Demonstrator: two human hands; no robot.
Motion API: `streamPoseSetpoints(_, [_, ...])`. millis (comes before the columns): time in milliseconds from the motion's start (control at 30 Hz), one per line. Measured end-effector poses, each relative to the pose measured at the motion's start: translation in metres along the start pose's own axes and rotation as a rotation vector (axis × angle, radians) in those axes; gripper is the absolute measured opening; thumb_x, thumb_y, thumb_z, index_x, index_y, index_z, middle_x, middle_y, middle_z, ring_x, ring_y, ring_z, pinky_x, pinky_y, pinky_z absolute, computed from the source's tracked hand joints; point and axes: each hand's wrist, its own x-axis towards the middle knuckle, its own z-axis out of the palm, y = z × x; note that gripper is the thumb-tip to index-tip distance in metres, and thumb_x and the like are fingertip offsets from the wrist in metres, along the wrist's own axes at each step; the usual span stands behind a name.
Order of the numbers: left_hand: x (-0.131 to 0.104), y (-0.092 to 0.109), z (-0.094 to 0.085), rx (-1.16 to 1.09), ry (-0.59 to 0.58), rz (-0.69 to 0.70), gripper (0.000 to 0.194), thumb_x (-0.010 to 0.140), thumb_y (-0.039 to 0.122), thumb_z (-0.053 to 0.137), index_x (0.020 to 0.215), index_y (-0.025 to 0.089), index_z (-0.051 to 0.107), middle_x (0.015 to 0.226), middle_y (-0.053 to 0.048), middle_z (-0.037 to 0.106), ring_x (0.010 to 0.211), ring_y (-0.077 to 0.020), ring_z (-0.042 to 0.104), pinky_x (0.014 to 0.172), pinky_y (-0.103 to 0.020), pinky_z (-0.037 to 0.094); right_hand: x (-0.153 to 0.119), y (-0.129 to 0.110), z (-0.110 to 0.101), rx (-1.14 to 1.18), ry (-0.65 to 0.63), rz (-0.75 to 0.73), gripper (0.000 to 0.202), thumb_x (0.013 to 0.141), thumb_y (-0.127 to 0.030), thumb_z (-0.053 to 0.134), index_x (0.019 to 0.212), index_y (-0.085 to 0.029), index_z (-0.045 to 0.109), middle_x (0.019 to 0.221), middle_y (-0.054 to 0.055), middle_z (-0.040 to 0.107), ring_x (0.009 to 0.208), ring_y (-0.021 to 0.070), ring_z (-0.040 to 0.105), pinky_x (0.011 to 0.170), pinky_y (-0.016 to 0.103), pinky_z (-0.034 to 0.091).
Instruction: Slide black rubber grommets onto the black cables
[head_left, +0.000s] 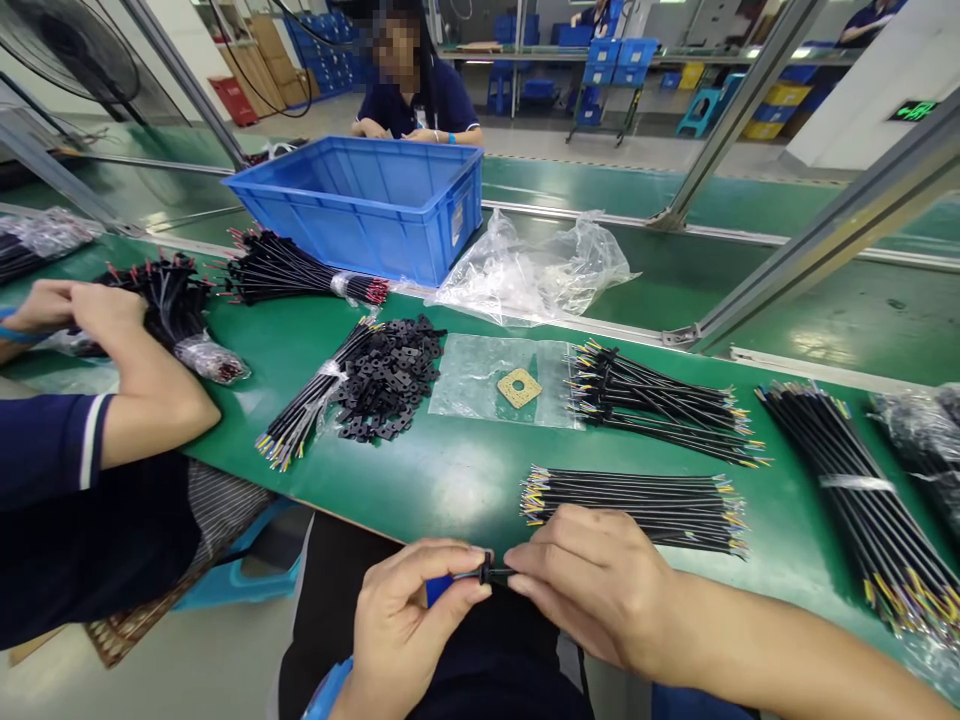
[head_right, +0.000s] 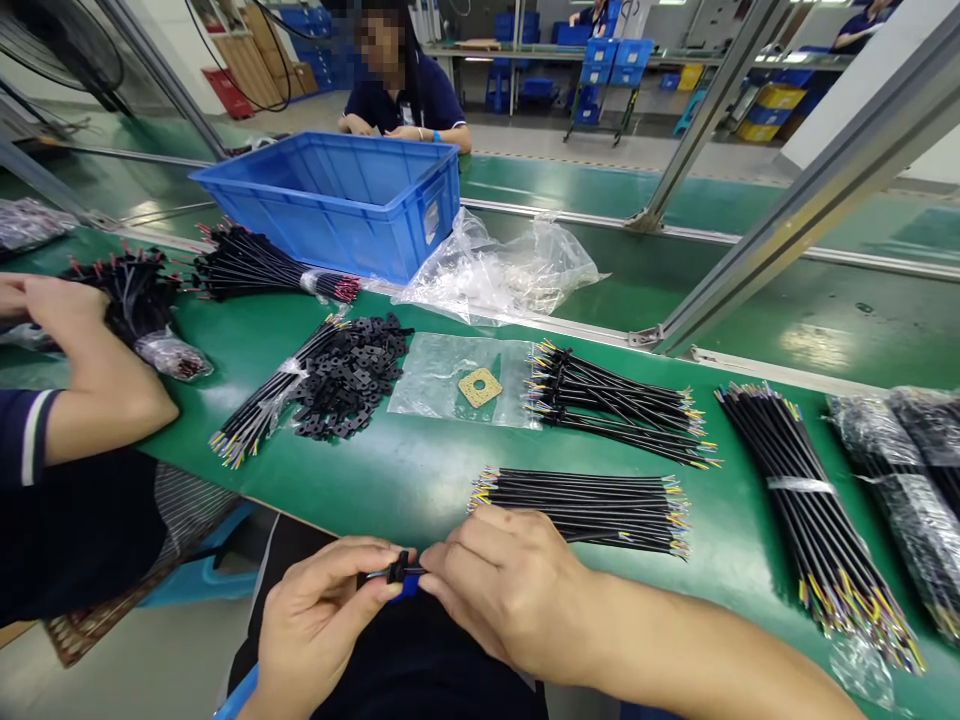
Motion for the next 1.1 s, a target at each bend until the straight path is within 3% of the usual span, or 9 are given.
streamPoseSetpoints(200, [0.005,0.006,0.004,0.024,-0.067,0.111,0.004,0.093,0.031,0.08,0.094,0.027,0.08,0.081,0.002,0.084,0.07,-0.013,0.081,0.072,-0.015,0.064,0.0,0.0,0.003,0.239,-0.075,0.115,0.029,0.113,-0.027,0.048,0.1,-0.015,0.07,0.074,0.002,0.069,0.062,0.0134,0.058,0.062,0.025,0.046])
streamPoseSetpoints(400, [0.005,0.005,0.007,0.039,-0.092,0.154,0.004,0.092,0.028,0.08,0.096,0.027,0.079,0.082,0.001,0.084,0.07,-0.014,0.081,0.071,-0.017,0.064,0.003,0.005,0.0,0.438,-0.153,0.246,0.033,0.112,-0.034,0.053,0.093,-0.016,0.073,0.073,0.002,0.071,0.06,0.0112,0.061,0.06,0.021,0.046])
streamPoseSetpoints(500, [-0.003,-0.004,0.008,-0.006,-0.091,0.081,0.024,0.09,0.034,0.082,0.113,0.031,0.077,0.086,0.001,0.085,0.072,-0.0155,0.082,0.072,-0.018,0.065,0.008,0.004,-0.005,0.465,-0.194,0.284,0.035,0.112,-0.037,0.053,0.094,-0.017,0.075,0.075,0.002,0.073,0.062,0.0108,0.063,0.063,0.02,0.048])
streamPoseSetpoints(633, [0.005,-0.032,-0.006,0.008,-0.02,0.01,0.077,0.087,0.074,0.067,0.148,0.028,0.057,0.106,-0.009,0.085,0.096,-0.027,0.082,0.087,-0.036,0.067,0.011,0.013,-0.027,0.281,-0.199,0.253,0.035,0.112,-0.04,0.051,0.103,-0.017,0.076,0.082,0.004,0.076,0.071,0.0133,0.069,0.071,0.022,0.052])
streamPoseSetpoints(733, [0.038,-0.064,-0.027,0.517,0.083,0.005,0.068,0.097,0.064,0.063,0.151,0.022,0.057,0.146,-0.02,0.068,0.141,-0.0401,0.06,0.119,-0.06,0.044,0.007,0.041,-0.054,0.0,-0.18,0.305,0.029,0.111,-0.037,0.054,0.107,-0.019,0.076,0.094,0.006,0.08,0.082,0.0166,0.074,0.078,0.025,0.055])
streamPoseSetpoints(800, [0.062,-0.085,-0.039,0.812,0.125,-0.039,0.074,0.1,0.062,0.056,0.157,0.015,0.051,0.166,-0.027,0.044,0.156,-0.0496,0.036,0.124,-0.072,0.027,0.0,0.068,-0.073,-0.234,-0.136,0.415,0.023,0.109,-0.031,0.056,0.108,-0.02,0.077,0.1,0.007,0.08,0.087,0.0198,0.076,0.081,0.029,0.057])
streamPoseSetpoints(867, [0.078,-0.101,-0.048,0.967,0.109,-0.058,0.069,0.105,0.055,0.049,0.157,0.011,0.051,0.171,-0.027,0.035,0.159,-0.0518,0.026,0.124,-0.072,0.023,-0.008,0.095,-0.086,-0.418,-0.129,0.533,0.017,0.105,-0.026,0.062,0.107,-0.021,0.078,0.104,0.007,0.081,0.091,0.0229,0.077,0.081,0.031,0.057])
streamPoseSetpoints(967, [0.086,-0.111,-0.054,1.041,0.074,-0.036,0.058,0.108,0.047,0.045,0.15,0.011,0.058,0.167,-0.025,0.043,0.151,-0.0485,0.043,0.119,-0.064,0.034,-0.016,0.125,-0.091,-0.554,-0.143,0.604,0.015,0.102,-0.025,0.066,0.107,-0.023,0.081,0.106,0.006,0.081,0.093,0.0227,0.077,0.081,0.031,0.057])
streamPoseSetpoints(1100, [0.081,-0.107,-0.056,1.088,0.1,0.021,0.04,0.106,0.042,0.05,0.127,0.017,0.073,0.147,-0.021,0.064,0.133,-0.0431,0.059,0.107,-0.056,0.043,-0.019,0.139,-0.083,-0.635,-0.119,0.629,0.016,0.099,-0.025,0.069,0.107,-0.02,0.082,0.103,0.01,0.078,0.095,0.0257,0.074,0.08,0.033,0.056])
